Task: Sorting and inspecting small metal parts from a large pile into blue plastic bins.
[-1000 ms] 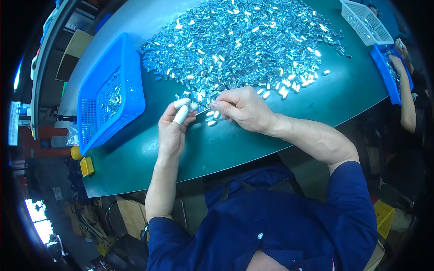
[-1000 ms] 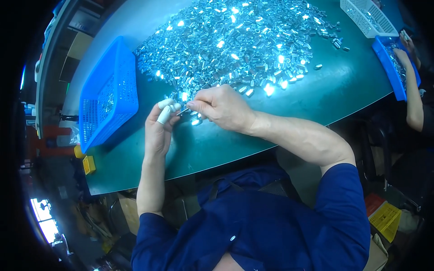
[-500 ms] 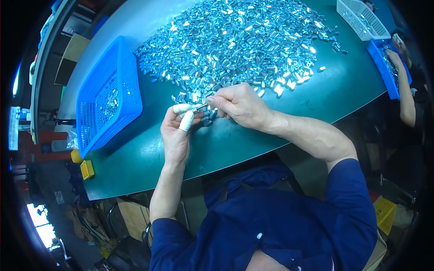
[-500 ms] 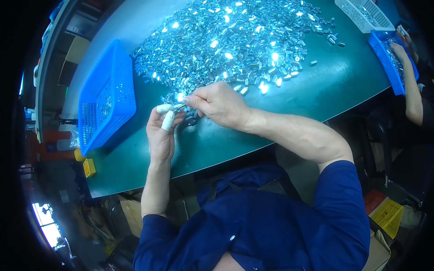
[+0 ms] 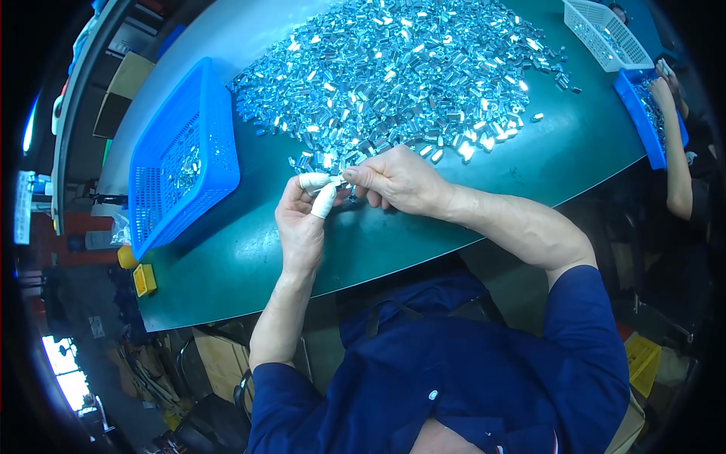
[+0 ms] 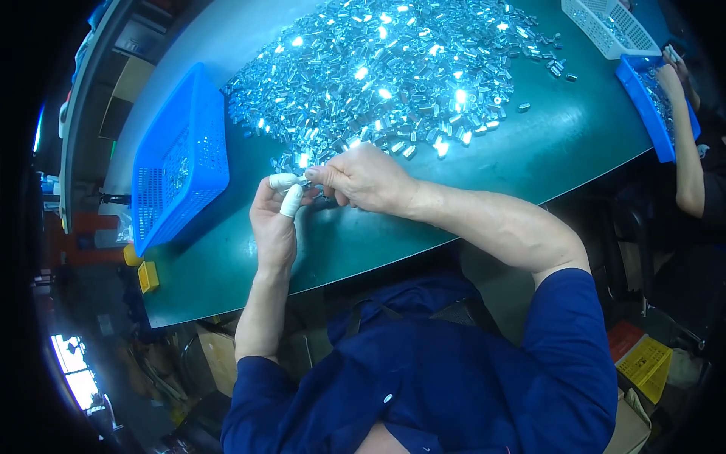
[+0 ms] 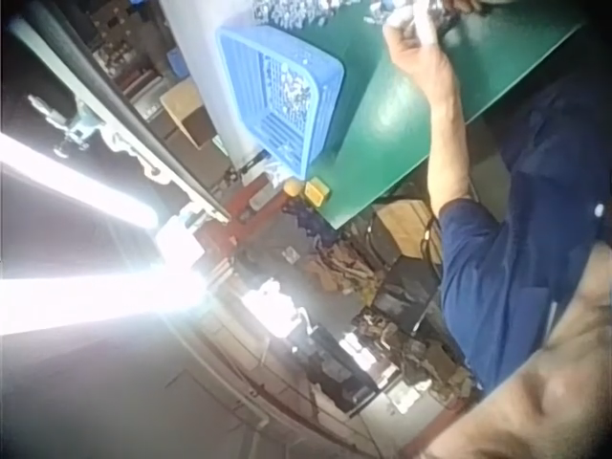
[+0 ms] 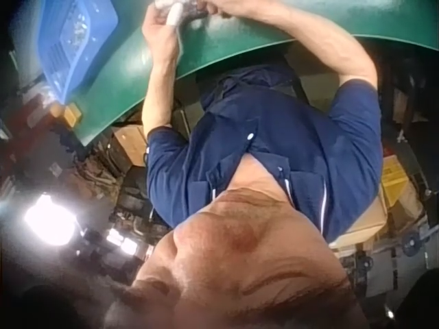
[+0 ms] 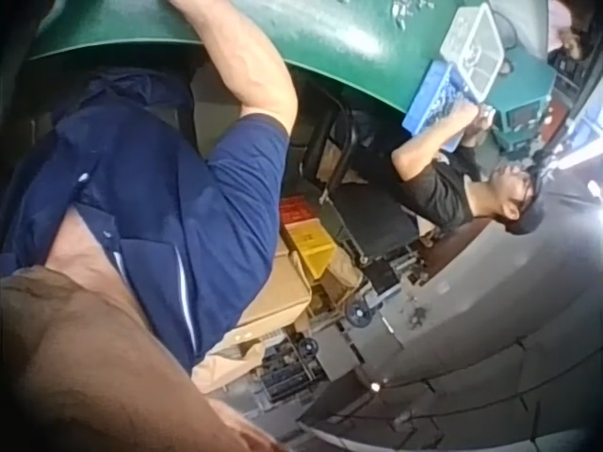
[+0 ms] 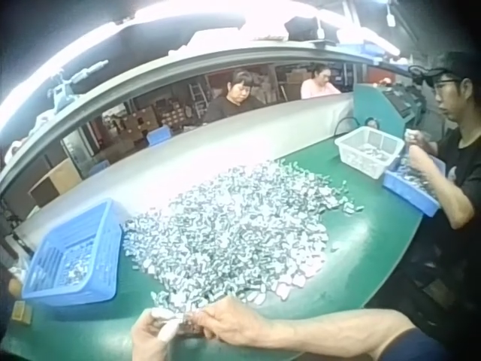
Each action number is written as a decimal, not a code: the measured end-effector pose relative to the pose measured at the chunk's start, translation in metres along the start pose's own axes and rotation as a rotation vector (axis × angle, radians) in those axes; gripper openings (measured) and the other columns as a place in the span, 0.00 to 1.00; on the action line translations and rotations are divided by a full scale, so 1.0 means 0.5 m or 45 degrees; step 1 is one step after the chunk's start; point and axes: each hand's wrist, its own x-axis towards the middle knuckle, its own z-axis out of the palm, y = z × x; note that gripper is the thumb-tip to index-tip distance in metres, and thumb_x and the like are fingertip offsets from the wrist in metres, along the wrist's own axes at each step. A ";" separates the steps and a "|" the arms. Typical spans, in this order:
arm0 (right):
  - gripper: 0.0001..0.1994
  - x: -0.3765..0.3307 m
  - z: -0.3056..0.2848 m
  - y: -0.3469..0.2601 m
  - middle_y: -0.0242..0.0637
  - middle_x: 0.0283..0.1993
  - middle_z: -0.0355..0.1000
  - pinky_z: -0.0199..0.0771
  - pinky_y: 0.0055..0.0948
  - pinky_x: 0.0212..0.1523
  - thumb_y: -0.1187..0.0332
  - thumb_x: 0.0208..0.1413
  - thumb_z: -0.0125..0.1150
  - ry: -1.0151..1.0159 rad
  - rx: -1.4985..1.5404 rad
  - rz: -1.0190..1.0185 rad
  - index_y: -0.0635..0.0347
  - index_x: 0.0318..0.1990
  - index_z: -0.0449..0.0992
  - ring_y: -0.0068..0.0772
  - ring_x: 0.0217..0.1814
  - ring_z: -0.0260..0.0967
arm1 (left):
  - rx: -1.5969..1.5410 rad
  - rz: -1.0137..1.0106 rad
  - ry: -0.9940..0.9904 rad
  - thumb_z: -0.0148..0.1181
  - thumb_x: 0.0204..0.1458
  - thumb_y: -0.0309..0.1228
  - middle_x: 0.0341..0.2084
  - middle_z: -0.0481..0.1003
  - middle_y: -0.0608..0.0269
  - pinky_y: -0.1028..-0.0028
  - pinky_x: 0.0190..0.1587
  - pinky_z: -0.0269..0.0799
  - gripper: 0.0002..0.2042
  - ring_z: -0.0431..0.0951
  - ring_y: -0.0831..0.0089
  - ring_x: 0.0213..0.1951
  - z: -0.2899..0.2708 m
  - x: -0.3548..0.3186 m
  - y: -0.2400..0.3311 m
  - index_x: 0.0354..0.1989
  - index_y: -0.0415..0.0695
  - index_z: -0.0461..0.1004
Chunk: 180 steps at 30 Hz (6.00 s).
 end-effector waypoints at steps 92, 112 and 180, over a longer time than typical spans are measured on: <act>0.16 -0.005 -0.007 -0.005 0.33 0.19 0.74 0.68 0.25 0.23 0.62 0.68 0.63 0.332 -0.078 -0.413 0.63 0.30 0.83 0.19 0.21 0.70 | 1.621 0.753 0.127 0.65 0.56 0.20 0.47 0.81 0.53 0.61 0.55 0.75 0.13 0.80 0.57 0.51 -0.159 0.072 0.167 0.50 0.40 0.82; 0.14 -0.009 0.008 -0.018 0.45 0.28 0.79 0.74 0.39 0.32 0.59 0.63 0.65 0.328 -0.084 -0.341 0.61 0.33 0.82 0.46 0.29 0.78 | 1.311 0.515 -0.083 0.69 0.52 0.19 0.46 0.82 0.53 0.63 0.53 0.76 0.10 0.81 0.56 0.49 -0.113 0.027 0.042 0.43 0.40 0.81; 0.12 -0.010 0.007 -0.007 0.37 0.24 0.77 0.71 0.31 0.27 0.62 0.64 0.66 0.232 -0.165 -0.470 0.62 0.35 0.84 0.29 0.24 0.74 | -0.331 -0.206 0.147 0.60 0.65 0.25 0.43 0.81 0.59 0.74 0.48 0.81 0.10 0.83 0.72 0.42 -0.041 -0.033 0.002 0.53 0.40 0.76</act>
